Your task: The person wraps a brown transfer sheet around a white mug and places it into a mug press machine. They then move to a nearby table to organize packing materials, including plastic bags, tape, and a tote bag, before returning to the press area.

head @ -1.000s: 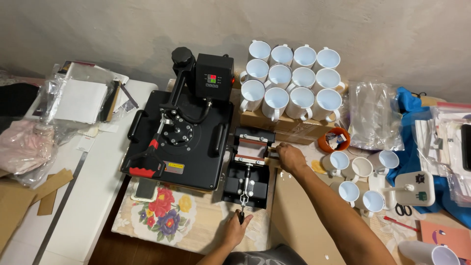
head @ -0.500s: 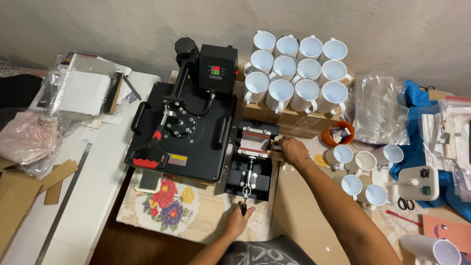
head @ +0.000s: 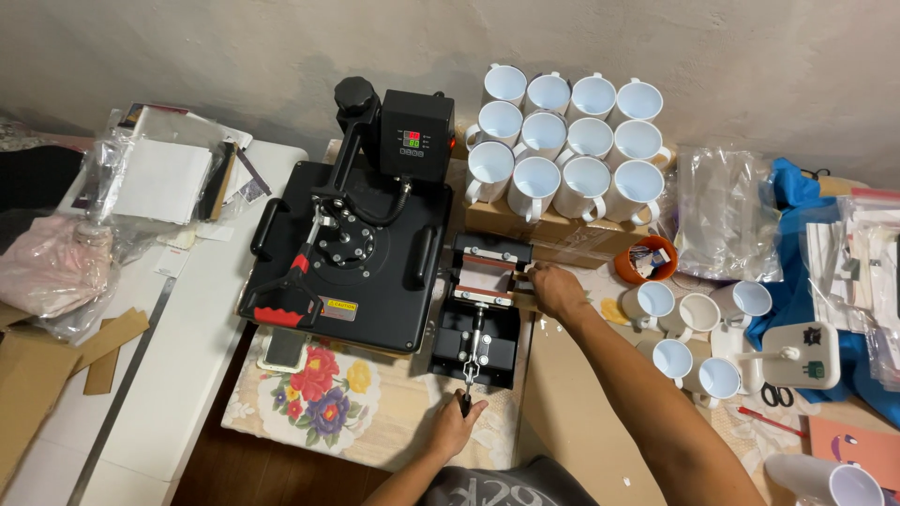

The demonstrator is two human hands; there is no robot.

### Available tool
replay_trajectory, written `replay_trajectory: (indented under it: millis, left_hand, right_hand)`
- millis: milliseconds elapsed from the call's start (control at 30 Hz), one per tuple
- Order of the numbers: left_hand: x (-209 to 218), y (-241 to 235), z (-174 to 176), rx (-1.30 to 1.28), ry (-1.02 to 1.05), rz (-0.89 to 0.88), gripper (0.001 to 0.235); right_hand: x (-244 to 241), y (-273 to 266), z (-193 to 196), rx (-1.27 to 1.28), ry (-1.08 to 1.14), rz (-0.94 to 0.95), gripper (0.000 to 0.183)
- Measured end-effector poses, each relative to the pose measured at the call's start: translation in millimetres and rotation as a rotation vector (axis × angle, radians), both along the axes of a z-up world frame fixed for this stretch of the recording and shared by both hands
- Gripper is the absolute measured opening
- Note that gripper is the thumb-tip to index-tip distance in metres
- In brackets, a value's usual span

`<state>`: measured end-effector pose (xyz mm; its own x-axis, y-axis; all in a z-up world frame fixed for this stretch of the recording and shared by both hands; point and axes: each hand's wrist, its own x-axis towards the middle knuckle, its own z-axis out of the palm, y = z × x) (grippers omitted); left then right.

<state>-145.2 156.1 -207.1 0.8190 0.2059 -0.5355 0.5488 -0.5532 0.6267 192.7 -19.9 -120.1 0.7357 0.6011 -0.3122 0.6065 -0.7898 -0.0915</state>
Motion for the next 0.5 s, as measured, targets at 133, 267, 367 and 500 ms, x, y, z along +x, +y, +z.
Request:
replay_trajectory:
  millis: [133,267,367,500]
  left_hand:
    - [1,1,13,0.019,0.058,-0.047,0.057]
    - [3,2,21,0.083,0.044,-0.08,0.057]
    - [-4,0,-15,-0.037,-0.062,0.004,0.054]
    - [-1,1,-9,0.0,-0.044,-0.017,0.055]
  right_hand:
    - [-4,2,-5,0.022,-0.004,0.006,0.039]
    - [-5,7,-4,0.029,-0.003,0.002,0.047]
    - [-4,7,-6,0.011,-0.011,0.006,0.036]
    - [2,9,-8,-0.007,0.005,-0.007,0.033]
